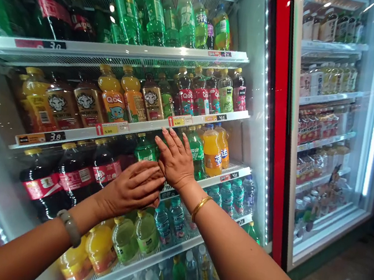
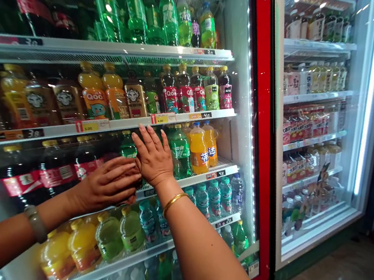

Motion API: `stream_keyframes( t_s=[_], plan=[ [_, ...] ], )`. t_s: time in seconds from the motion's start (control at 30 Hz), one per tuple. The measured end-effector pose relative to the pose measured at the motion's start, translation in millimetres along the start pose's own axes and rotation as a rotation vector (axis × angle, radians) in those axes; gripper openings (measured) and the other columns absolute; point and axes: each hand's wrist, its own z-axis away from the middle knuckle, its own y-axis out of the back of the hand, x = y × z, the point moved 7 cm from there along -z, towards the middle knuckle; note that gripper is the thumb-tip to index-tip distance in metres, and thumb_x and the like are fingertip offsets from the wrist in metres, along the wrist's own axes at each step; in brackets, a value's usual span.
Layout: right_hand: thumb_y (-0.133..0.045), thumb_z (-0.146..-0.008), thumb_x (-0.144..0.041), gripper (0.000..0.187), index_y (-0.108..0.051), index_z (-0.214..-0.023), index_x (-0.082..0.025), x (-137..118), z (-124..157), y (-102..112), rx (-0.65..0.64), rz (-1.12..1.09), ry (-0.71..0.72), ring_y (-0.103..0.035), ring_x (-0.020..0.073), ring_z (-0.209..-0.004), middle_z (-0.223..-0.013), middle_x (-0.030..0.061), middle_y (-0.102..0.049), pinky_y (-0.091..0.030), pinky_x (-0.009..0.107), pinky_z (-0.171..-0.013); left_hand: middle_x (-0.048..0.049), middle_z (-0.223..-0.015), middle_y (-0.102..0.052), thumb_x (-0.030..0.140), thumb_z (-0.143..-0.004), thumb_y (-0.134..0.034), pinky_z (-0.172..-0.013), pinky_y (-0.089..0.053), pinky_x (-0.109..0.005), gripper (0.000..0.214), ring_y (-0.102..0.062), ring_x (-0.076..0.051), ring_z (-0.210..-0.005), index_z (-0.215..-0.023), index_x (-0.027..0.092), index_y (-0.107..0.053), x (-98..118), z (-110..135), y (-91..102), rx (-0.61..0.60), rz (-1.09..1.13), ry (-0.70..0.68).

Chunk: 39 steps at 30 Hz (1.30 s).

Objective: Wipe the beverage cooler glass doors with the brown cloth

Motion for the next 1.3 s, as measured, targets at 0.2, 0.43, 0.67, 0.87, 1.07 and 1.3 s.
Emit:
stream_keyframes(
  t_s=[0.2, 0.43, 0.67, 0.87, 1.07, 1.3],
  plan=[
    [-0.053, -0.1, -0.033, 0.06, -0.039, -0.159, -0.025, 0, 0, -1, -0.049, -0.022, 0.0, -0.018, 0.021, -0.163, -0.173, 0.004, -0.028, -0.008, 0.051, -0.137, -0.0131, -0.15, -0.057, 0.027, -0.084, -0.081, -0.123, -0.041, -0.066, 0.043, -0.039, -0.037, -0.152, -0.123, 0.024, -0.064, -54, 2, 19.8, 0.079, -0.151, 0.329],
    [-0.049, -0.103, -0.034, 0.056, -0.041, -0.158, -0.026, 0, 0, 0, -0.015, -0.011, -0.004, -0.02, 0.02, -0.163, -0.172, 0.0037, -0.031, -0.012, 0.05, -0.136, -0.0002, -0.146, -0.062, 0.025, -0.09, -0.074, -0.13, -0.025, -0.071, 0.036, -0.035, -0.032, -0.155, -0.124, 0.031, -0.065, 3, 6, -5.0, -0.019, -0.122, 0.147],
    [-0.056, -0.098, -0.029, 0.061, -0.042, -0.157, -0.023, -2, 0, 2, -0.001, -0.008, 0.018, -0.022, 0.0226, -0.162, -0.172, 0.0058, -0.032, -0.011, 0.05, -0.136, -0.0088, -0.165, -0.041, 0.035, -0.086, -0.081, -0.125, -0.036, -0.067, 0.049, -0.033, -0.041, -0.155, -0.13, 0.026, -0.061, -71, 19, 37.6, 0.025, -0.214, 0.377],
    [-0.055, -0.098, -0.03, 0.06, -0.042, -0.157, -0.025, 0, 0, 1, -0.011, -0.028, 0.002, -0.019, 0.0211, -0.163, -0.172, 0.0049, -0.031, -0.011, 0.051, -0.136, -0.0086, -0.161, -0.047, 0.023, -0.087, -0.077, -0.124, -0.042, -0.063, 0.04, -0.032, -0.037, -0.157, -0.125, 0.024, -0.064, -23, 15, 15.0, 0.024, -0.077, 0.223],
    [-0.056, -0.098, -0.031, 0.061, -0.042, -0.157, -0.024, -2, 1, 1, -0.006, -0.01, 0.012, -0.019, 0.0217, -0.163, -0.172, 0.0056, -0.031, -0.011, 0.051, -0.136, -0.0097, -0.159, -0.049, 0.028, -0.089, -0.076, -0.124, -0.044, -0.057, 0.04, -0.036, -0.035, -0.155, -0.127, 0.023, -0.063, -48, 9, 21.3, -0.026, -0.127, 0.192],
    [-0.057, -0.097, -0.029, 0.062, -0.042, -0.156, -0.024, -1, 0, 1, -0.013, -0.023, 0.004, -0.02, 0.0212, -0.163, -0.172, 0.0047, -0.032, -0.011, 0.051, -0.136, -0.0093, -0.163, -0.045, 0.027, -0.088, -0.076, -0.121, -0.046, -0.063, 0.041, -0.033, -0.039, -0.156, -0.126, 0.026, -0.063, -36, 10, 24.5, 0.049, -0.163, 0.337]
  ],
)
